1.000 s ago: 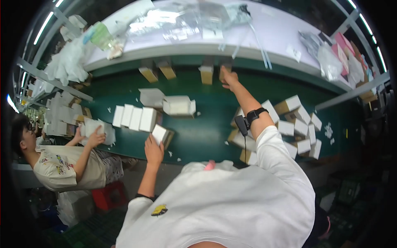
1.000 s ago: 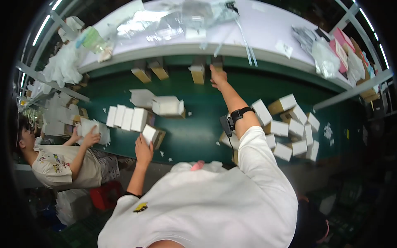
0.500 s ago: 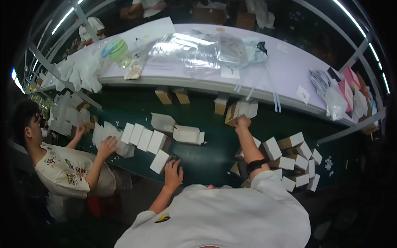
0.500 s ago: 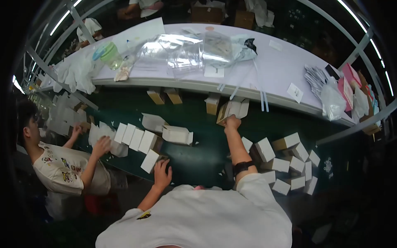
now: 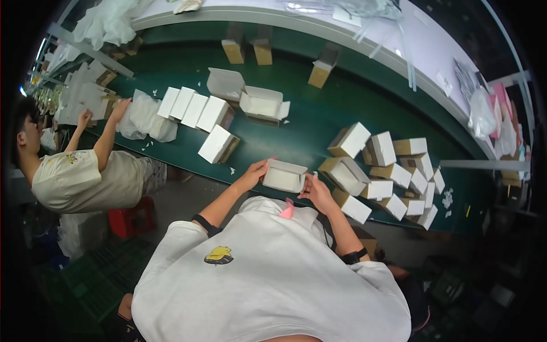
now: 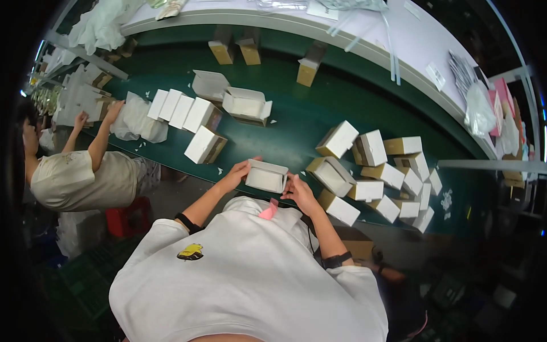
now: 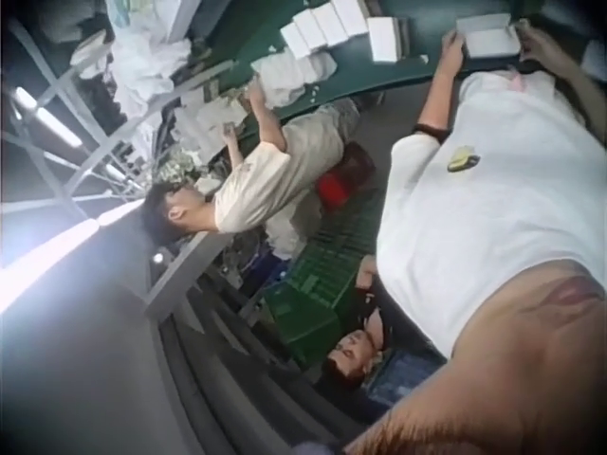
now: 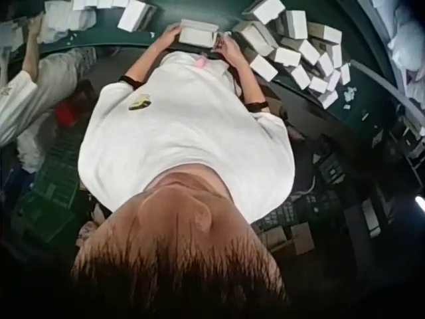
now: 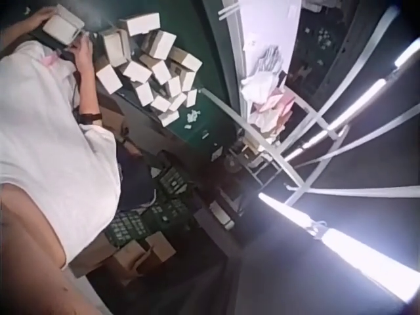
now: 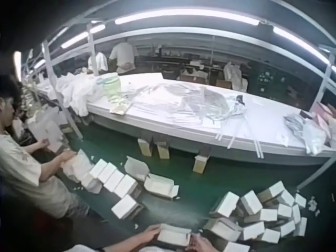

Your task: The person folds a white box by hand, inserts a white rectangular item, and closes the lid. They repeat this process multiple times, moving the completed boxes into a pile on the green table.

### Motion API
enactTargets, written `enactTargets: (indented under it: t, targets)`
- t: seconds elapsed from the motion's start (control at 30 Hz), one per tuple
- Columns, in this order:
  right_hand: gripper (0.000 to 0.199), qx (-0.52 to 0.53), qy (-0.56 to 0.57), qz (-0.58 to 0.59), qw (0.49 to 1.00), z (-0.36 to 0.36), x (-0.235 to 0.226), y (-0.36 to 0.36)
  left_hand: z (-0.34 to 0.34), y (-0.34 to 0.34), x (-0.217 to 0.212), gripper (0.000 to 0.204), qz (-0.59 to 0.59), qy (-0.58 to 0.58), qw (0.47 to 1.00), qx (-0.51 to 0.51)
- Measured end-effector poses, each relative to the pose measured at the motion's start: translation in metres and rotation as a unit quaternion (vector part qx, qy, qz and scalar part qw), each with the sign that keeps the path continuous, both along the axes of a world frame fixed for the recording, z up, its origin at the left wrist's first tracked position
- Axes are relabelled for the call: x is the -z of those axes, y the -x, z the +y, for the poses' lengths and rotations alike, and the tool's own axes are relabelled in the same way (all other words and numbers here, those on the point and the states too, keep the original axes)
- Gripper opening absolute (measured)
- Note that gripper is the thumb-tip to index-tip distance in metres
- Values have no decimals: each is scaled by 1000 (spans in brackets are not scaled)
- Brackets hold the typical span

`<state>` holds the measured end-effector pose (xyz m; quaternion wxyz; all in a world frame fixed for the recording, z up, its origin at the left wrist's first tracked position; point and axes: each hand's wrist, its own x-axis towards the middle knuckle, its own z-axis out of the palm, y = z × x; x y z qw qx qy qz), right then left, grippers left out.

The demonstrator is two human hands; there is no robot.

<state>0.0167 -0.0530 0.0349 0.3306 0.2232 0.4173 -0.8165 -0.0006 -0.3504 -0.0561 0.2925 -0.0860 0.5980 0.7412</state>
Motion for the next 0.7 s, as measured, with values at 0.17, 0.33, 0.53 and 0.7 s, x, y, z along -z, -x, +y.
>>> enactTargets:
  t: [0.17,0.33,0.53,0.7]
  targets:
    - [37,-163,-177,184,953,-3,31,-17,7,-26,-17,43,115,-13,989,90]
    - [27,-114,-412,424,799,-21,39,-21,21,-48,-65,40,169,109,971,127]
    - [33,-114,-387,443,801,-17,17,10,23,-23,-67,48,354,242,901,65]
    - [41,-244,-379,568,688,4,-23,15,11,-20,-99,58,412,355,824,161]
